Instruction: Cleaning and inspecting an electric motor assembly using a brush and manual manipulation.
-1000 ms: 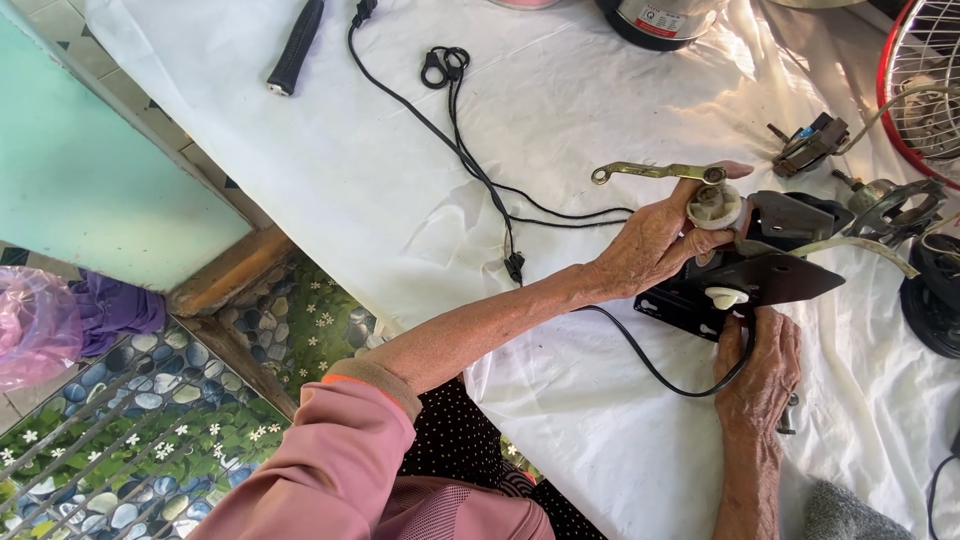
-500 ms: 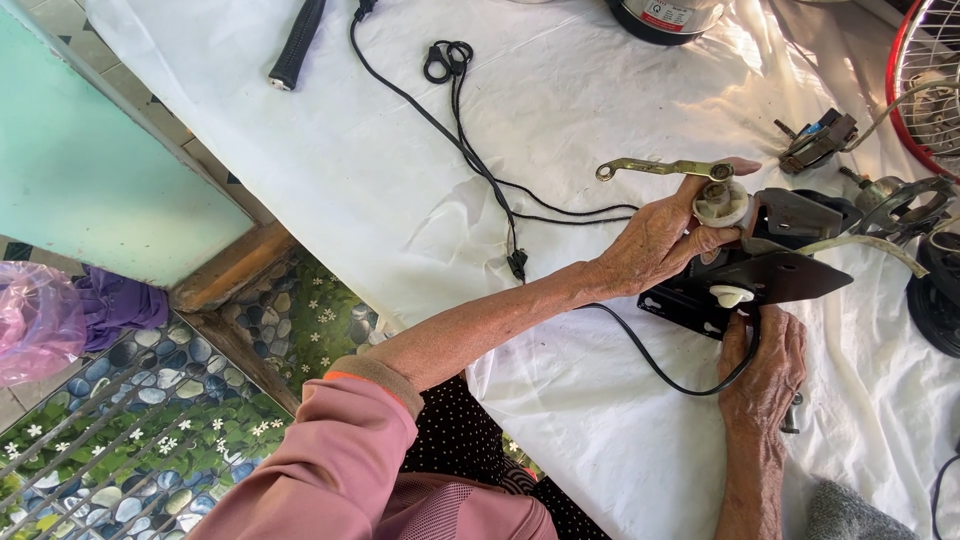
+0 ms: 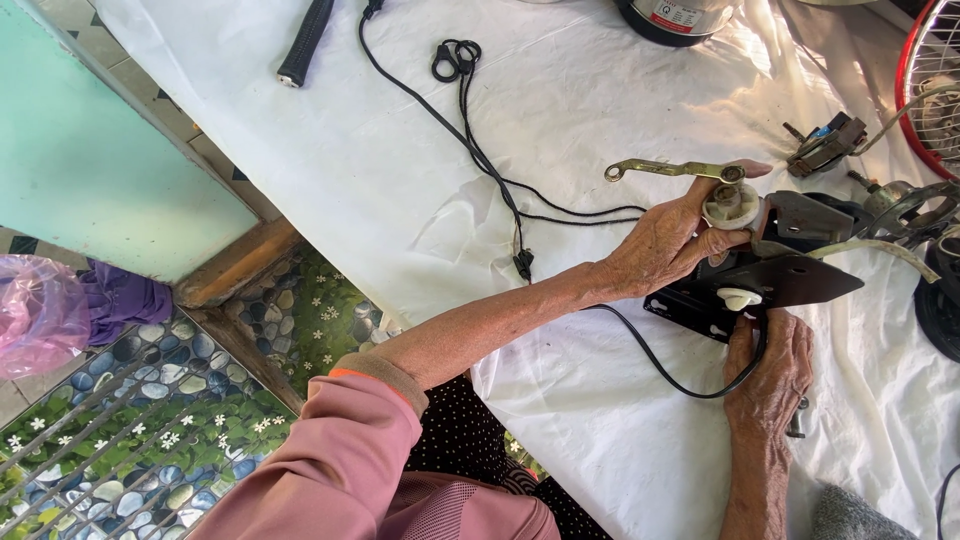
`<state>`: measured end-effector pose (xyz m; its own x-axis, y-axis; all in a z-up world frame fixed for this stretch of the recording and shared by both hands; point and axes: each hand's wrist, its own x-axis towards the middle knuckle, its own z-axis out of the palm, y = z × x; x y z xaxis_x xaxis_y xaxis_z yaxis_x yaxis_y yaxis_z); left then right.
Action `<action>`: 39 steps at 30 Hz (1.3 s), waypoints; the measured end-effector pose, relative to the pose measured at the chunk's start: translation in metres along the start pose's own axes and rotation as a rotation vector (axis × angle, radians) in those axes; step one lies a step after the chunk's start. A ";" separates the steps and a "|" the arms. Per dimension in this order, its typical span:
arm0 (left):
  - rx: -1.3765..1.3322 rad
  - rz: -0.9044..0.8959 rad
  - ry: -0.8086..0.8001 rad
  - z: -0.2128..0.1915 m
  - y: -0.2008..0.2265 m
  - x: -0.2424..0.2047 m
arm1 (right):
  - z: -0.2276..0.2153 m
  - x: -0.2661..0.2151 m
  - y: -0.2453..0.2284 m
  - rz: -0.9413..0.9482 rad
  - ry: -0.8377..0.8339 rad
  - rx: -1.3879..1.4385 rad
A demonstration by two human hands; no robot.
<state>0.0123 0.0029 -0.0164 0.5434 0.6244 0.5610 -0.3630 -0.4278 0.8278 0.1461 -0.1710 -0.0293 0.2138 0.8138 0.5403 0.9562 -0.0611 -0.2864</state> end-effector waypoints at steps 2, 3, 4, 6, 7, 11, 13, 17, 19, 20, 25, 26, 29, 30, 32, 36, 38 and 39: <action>0.013 -0.003 0.002 0.001 -0.001 0.000 | 0.001 0.000 0.001 0.004 -0.003 -0.009; 0.026 -0.004 0.003 0.001 -0.001 0.000 | 0.001 0.000 0.001 0.008 -0.004 -0.017; 0.025 -0.004 0.004 0.001 -0.001 0.000 | 0.000 0.001 0.000 0.007 -0.004 -0.018; 0.013 0.009 0.004 0.001 -0.001 0.000 | -0.002 0.001 -0.004 0.012 -0.004 0.012; 0.012 0.009 0.005 0.002 -0.004 0.001 | -0.002 0.002 -0.004 0.012 -0.005 0.012; 0.029 0.000 0.002 0.002 -0.006 0.000 | 0.000 0.000 0.000 -0.001 -0.002 0.002; -0.042 0.000 -0.009 0.001 -0.002 0.000 | 0.001 0.000 0.001 -0.006 0.001 -0.015; -0.019 -0.003 -0.006 0.001 -0.002 0.001 | 0.000 0.001 -0.001 0.004 -0.001 0.001; -0.019 -0.007 -0.006 0.001 -0.002 0.000 | -0.001 0.001 -0.002 0.004 -0.001 0.003; -0.031 -0.004 -0.004 0.001 -0.002 0.000 | -0.001 0.001 -0.002 0.007 -0.004 0.005; 0.007 0.015 0.006 0.001 -0.004 0.000 | 0.000 0.000 -0.001 0.015 -0.011 -0.006; -0.014 0.005 0.005 0.000 -0.001 -0.001 | 0.000 0.001 -0.002 0.012 -0.009 0.004; -0.019 -0.006 -0.005 -0.002 0.006 0.001 | 0.002 0.001 0.001 0.010 0.007 0.000; 0.001 -0.021 -0.010 -0.002 0.008 0.001 | 0.003 0.000 0.003 0.014 0.011 -0.006; 0.005 -0.022 -0.009 -0.002 0.008 0.001 | 0.001 0.001 0.001 0.014 0.012 -0.001; -0.050 -0.018 -0.011 -0.003 0.011 0.000 | -0.002 0.003 -0.006 0.025 0.008 0.042; -0.015 -0.016 -0.008 -0.003 0.011 0.000 | 0.000 0.002 -0.003 0.028 0.012 0.028; 0.019 -0.017 -0.002 -0.003 0.012 0.001 | 0.001 0.002 -0.002 0.030 0.013 0.014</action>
<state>0.0064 0.0001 -0.0063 0.5512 0.6303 0.5466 -0.3391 -0.4294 0.8370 0.1446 -0.1689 -0.0290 0.2449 0.8044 0.5412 0.9464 -0.0770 -0.3138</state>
